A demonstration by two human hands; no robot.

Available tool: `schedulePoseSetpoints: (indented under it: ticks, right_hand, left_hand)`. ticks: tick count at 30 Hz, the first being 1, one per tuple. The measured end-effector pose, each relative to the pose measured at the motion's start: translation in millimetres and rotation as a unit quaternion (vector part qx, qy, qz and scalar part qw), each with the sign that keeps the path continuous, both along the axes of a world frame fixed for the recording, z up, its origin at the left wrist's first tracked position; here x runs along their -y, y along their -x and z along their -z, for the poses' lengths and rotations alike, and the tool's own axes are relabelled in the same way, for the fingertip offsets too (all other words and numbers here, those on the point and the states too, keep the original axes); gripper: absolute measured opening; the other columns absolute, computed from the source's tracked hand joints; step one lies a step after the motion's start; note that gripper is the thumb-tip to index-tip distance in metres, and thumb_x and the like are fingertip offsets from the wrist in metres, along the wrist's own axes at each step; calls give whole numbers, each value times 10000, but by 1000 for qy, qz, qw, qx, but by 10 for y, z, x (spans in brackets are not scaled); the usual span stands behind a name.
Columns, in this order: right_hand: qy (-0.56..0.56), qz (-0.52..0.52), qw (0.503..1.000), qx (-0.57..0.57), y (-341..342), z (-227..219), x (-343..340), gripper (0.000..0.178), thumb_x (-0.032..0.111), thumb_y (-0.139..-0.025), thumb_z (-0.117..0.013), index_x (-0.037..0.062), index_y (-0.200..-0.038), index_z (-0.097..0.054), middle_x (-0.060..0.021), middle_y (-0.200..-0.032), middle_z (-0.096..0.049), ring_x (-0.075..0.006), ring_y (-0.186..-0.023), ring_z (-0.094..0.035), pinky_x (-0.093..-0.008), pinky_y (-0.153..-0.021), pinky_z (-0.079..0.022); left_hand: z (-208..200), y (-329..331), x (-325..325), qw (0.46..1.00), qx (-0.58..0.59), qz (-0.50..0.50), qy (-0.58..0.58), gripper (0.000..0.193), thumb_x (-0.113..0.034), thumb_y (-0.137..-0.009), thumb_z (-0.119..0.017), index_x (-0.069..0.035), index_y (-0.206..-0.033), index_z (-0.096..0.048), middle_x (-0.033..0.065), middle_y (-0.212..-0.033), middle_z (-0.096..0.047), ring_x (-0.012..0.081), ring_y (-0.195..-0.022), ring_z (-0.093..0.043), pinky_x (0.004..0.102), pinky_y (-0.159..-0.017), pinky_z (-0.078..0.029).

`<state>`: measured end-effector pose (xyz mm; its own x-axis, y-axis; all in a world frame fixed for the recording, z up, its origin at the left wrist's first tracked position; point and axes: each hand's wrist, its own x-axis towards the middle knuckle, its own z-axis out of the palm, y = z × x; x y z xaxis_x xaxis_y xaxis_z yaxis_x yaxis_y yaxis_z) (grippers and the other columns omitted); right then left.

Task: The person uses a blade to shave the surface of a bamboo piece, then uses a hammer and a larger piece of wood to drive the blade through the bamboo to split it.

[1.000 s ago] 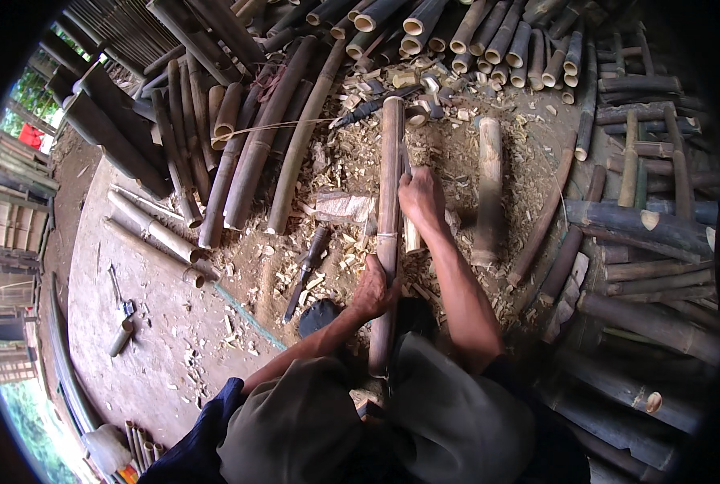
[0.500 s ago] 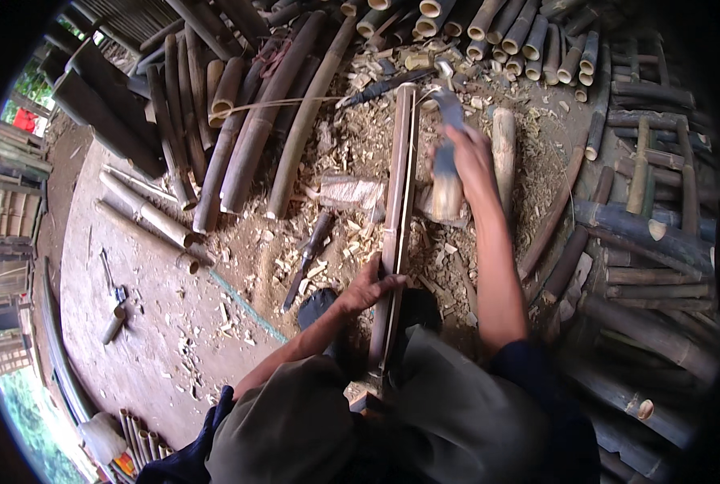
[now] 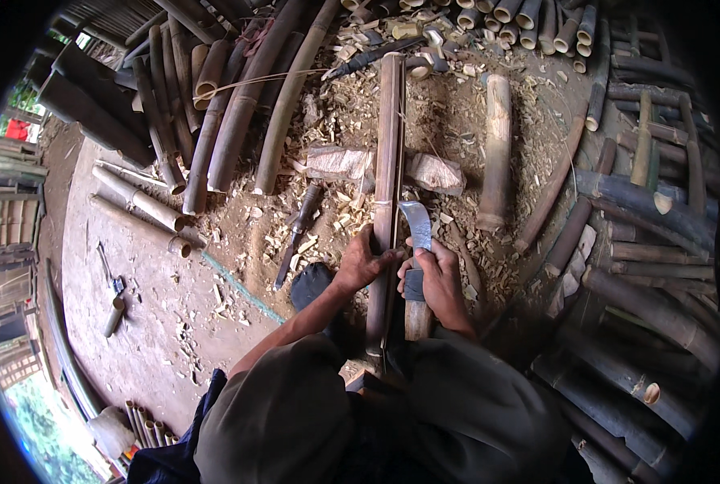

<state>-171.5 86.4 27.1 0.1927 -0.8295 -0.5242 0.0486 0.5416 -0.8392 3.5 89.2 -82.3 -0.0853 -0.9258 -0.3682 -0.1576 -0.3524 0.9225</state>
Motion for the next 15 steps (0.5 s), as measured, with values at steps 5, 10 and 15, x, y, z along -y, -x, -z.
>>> schedulePoseSetpoints:
  ticks: [5, 10, 15]
  right_hand:
    - [-26, 18, 999, 21, 0, 109, 17, 254, 143, -1052, -442, -36, -1212, -525, -132, -721, -646, -181, -509, -629, -311, -468, -511]
    - [-27, 46, 997, 50, -7, 158, 95, 267, 168, -1024, -481, -33, -1188, -545, -145, -705, -649, -212, -488, -628, -329, -457, -526]
    - [40, 57, 997, 40, -110, 378, 332, 217, 174, -995, -504, -23, -1072, -551, -159, -662, -642, -233, -454, -617, -351, -434, -526]
  left_hand:
    - [-136, 81, 11, 991, 132, 17, 9, 655, -412, -761, -862, 40, -1115, -546, 246, -986, -650, 383, -936, -653, 469, -828, -512]
    - [-126, 167, -5, 959, 281, 15, 37, 616, -386, -772, -851, 45, -1108, -567, 228, -966, -662, 398, -908, -664, 471, -799, -526]
    - [-186, 174, -11, 956, 288, 39, 36, 657, -426, -764, -819, 41, -1118, -522, 255, -1022, -617, 448, -981, -640, 527, -840, -523]
